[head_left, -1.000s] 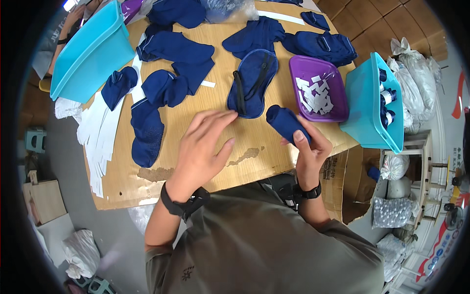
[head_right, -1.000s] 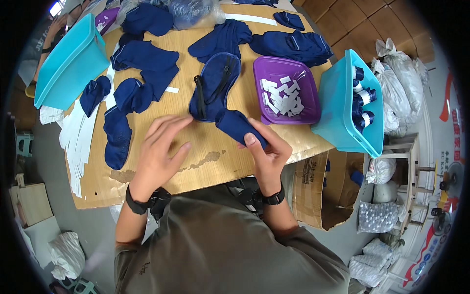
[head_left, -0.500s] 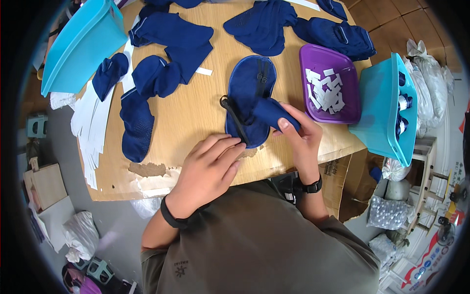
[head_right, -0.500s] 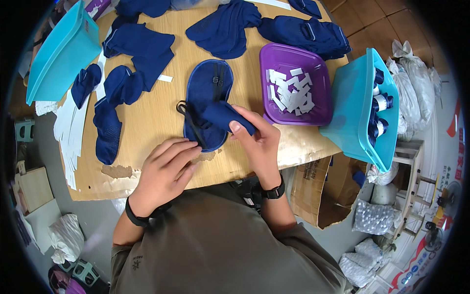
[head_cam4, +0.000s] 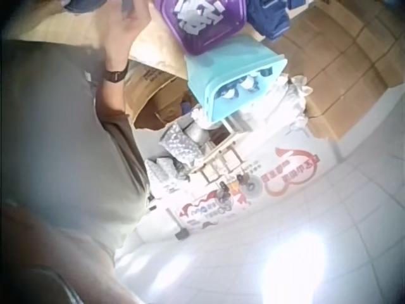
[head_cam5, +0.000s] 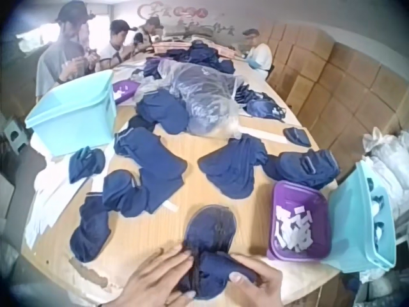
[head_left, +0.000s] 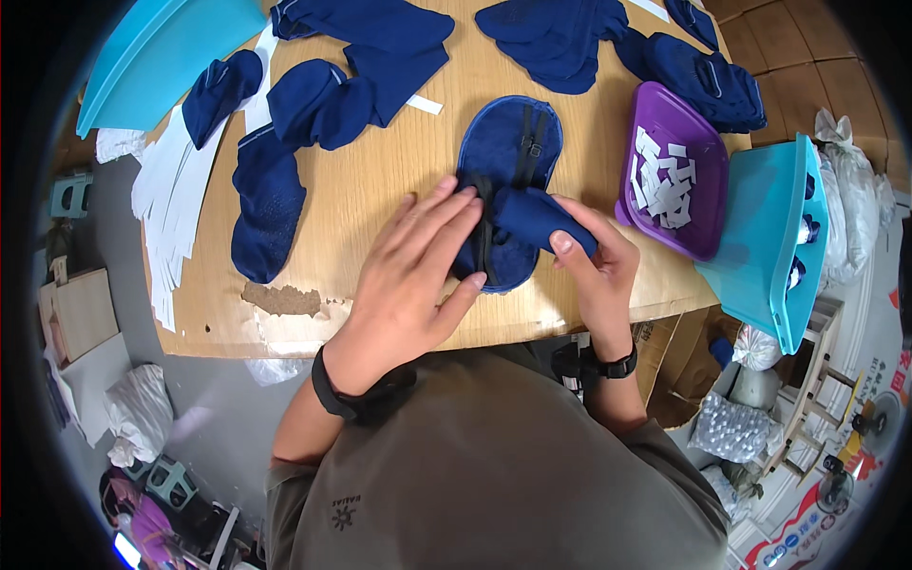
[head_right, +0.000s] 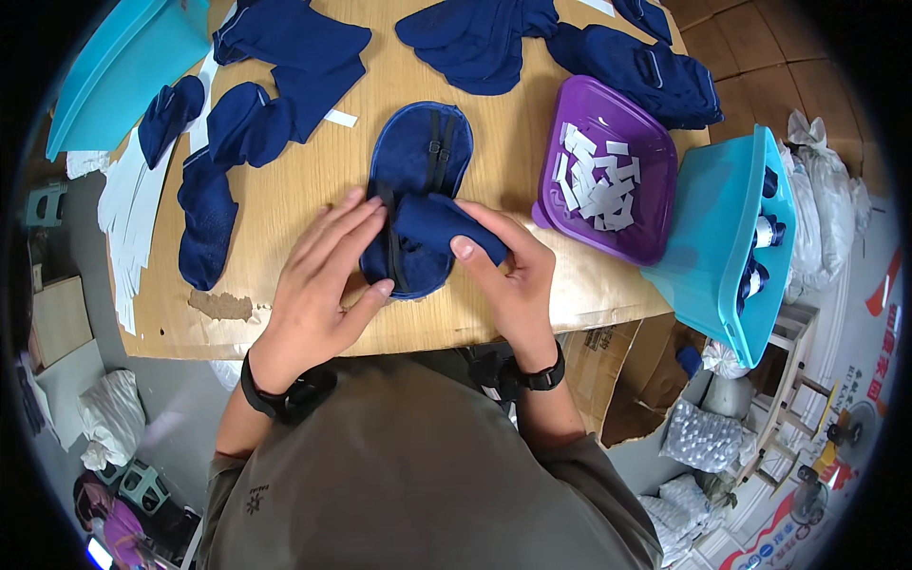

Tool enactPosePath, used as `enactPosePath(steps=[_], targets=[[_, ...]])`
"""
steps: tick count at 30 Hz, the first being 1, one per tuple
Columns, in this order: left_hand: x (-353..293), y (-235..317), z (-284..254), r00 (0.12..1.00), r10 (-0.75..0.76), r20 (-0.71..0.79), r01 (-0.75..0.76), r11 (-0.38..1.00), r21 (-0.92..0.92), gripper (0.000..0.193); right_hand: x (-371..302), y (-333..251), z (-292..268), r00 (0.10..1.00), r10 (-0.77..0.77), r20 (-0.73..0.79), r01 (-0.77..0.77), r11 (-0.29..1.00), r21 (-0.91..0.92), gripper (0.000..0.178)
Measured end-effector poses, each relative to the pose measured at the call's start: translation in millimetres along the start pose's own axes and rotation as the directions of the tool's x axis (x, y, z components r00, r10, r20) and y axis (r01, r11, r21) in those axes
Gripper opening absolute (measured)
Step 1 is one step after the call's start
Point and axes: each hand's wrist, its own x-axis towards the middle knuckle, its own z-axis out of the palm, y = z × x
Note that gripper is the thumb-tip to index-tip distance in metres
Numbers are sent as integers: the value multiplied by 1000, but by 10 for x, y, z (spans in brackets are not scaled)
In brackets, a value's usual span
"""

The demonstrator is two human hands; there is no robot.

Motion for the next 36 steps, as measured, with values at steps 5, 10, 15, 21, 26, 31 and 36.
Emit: enactPosePath(steps=[5, 10, 15, 21, 26, 31, 36], targets=[[-32, -36, 69, 999, 28, 24, -27, 999, -25, 47, 6, 4, 14, 1000, 7, -9, -7, 1000, 18, 36], [3, 35, 111, 997, 53, 60, -57, 996, 74, 40, -54, 15, 27, 993, 81, -89, -68, 988, 137, 36], [25, 134, 137, 993, 45, 107, -63, 982, 176, 40, -122, 131, 94, 981, -166, -99, 163, 986, -41, 36], [5, 157, 126, 989, 41, 139, -63, 986, 156, 43, -42, 116, 146, 968, -216, -124, 198, 969, -148, 38], [-36, 101, 95, 995, 64, 77, -67, 997, 40, 51, -18, 106, 66, 979, -200, -38, 193, 971, -145, 41], [-65, 79, 137, 998, 29, -48, -31, 998, -47, 48, -13, 91, 57, 994, -92, -58, 93, 996, 17, 41], [-4, 74, 225, 991, 130, -23, -129, 991, 28, 24, -113, 70, 94, 973, -79, -217, 88, 995, 34, 39]])
